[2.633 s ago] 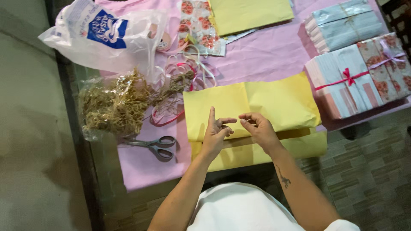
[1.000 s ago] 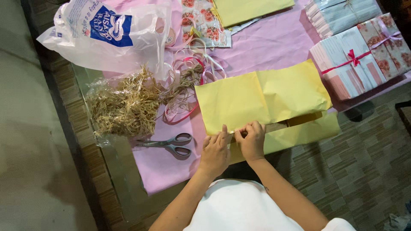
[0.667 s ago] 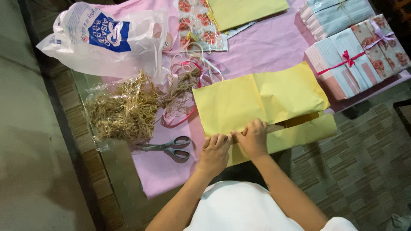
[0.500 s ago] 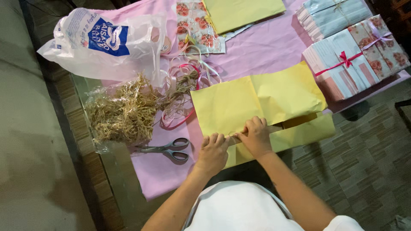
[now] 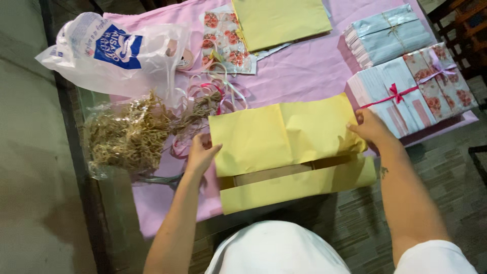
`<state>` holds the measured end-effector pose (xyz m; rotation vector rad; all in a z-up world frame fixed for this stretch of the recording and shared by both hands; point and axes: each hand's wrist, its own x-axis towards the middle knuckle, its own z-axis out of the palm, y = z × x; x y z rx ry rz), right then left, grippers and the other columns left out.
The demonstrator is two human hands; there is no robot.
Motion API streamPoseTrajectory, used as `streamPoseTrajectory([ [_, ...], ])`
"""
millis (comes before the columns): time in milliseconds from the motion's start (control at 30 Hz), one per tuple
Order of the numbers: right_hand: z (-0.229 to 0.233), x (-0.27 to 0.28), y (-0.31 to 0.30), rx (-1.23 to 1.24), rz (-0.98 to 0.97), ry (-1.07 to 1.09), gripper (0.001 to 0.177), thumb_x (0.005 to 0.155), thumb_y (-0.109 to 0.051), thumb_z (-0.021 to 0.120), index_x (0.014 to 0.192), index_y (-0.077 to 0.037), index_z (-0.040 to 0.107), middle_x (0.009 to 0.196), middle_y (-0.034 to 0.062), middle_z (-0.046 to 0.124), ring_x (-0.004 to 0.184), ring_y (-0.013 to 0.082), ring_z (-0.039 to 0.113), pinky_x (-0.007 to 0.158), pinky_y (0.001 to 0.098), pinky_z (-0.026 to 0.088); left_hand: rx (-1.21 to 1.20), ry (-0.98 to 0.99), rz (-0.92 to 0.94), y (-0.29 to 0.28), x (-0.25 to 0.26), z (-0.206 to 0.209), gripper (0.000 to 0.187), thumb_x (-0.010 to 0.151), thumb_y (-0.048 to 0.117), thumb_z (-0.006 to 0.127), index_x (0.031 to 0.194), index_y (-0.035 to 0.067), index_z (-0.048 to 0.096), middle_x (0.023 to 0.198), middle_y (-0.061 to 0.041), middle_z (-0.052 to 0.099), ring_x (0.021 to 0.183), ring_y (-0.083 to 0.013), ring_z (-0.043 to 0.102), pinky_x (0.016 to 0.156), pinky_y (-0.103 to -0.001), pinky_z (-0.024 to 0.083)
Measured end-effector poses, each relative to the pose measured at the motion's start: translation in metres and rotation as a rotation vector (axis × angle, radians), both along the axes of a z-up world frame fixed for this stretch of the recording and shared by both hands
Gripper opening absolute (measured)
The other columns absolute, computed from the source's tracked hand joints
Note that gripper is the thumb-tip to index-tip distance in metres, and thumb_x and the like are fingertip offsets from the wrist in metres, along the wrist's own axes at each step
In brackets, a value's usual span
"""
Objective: The person cuts a sheet of yellow wrapping paper with scissors, folds and creases it, places a cardboard box on the paper, and folds the paper around the box, trimming tape and adjusting the folds to wrap the box.
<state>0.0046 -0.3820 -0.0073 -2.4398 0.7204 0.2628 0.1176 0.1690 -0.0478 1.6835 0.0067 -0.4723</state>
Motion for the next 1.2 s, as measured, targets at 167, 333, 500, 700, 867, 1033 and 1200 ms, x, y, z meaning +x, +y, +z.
streamPoseTrajectory([
  [167,-0.031,-0.007,-0.024,0.636,-0.286,-0.016,0.058,0.074,-0.004,0.08,0.128,-0.002,0.059,0.118,0.0147,0.072,0.106,0.0221,0.069,0.087,0.0356,0.056,-0.067,0.297,0.078,0.008,-0.003,-0.02,0.049,0.08,-0.002,0.078,0.125,-0.003,0.058,0.108,-0.012,0.074,0.095,-0.0164,0.072,0.084,-0.028,0.059],
  [333,-0.01,-0.011,-0.025,0.725,-0.239,0.166,0.047,0.078,-0.005,0.083,0.12,0.01,0.067,0.108,0.0184,0.075,0.094,0.0238,0.071,0.084,0.0354,0.056,-0.022,0.328,-0.04,0.016,-0.007,0.002,0.04,0.083,0.0,0.078,0.121,-0.002,0.067,0.106,-0.007,0.076,0.093,-0.0133,0.07,0.085,-0.027,0.056],
  [500,0.012,-0.012,-0.013,0.625,-0.062,0.131,0.044,0.076,-0.003,0.084,0.117,0.004,0.071,0.107,0.0133,0.076,0.093,0.019,0.072,0.083,0.0326,0.057,0.011,0.267,-0.097,0.019,-0.012,0.01,0.031,0.085,0.0,0.076,0.116,-0.002,0.074,0.099,-0.004,0.076,0.086,-0.0122,0.066,0.08,-0.027,0.054],
  [700,0.006,-0.033,-0.02,0.501,-0.075,0.073,0.023,0.09,-0.009,0.078,0.111,-0.002,0.074,0.101,0.011,0.074,0.088,0.0168,0.067,0.076,0.0313,0.054,0.036,0.153,-0.089,0.026,-0.024,0.005,0.027,0.084,-0.002,0.076,0.111,0.002,0.076,0.1,0.001,0.075,0.087,-0.0062,0.065,0.082,-0.024,0.053],
  [867,-0.015,-0.046,-0.029,0.841,0.319,-0.353,0.012,0.089,-0.004,0.076,0.1,-0.004,0.075,0.096,0.0035,0.071,0.088,0.0103,0.068,0.077,0.0246,0.054,-0.167,0.108,-0.04,0.029,-0.042,0.016,0.012,0.087,-0.005,0.078,0.098,-0.002,0.077,0.096,0.0,0.072,0.089,-0.0091,0.066,0.083,-0.025,0.055],
  [1033,-0.002,-0.062,-0.022,0.753,0.106,-0.276,0.012,0.083,0.0,0.075,0.091,-0.008,0.079,0.093,0.0017,0.068,0.086,0.011,0.068,0.073,0.0249,0.056,0.043,-0.159,-0.135,0.026,-0.056,0.043,0.022,0.074,-0.001,0.083,0.093,0.01,0.082,0.089,0.002,0.068,0.088,-0.0107,0.064,0.081,-0.025,0.057],
  [1200,0.02,-0.069,-0.003,0.619,0.176,-0.353,0.018,0.084,-0.003,0.076,0.095,-0.017,0.08,0.096,-0.0019,0.066,0.087,0.0101,0.065,0.074,0.0232,0.057,0.293,-0.371,-0.144,0.016,-0.062,0.064,0.023,0.071,0.005,0.086,0.089,0.019,0.082,0.088,0.004,0.07,0.09,-0.0124,0.063,0.078,-0.026,0.057],
])
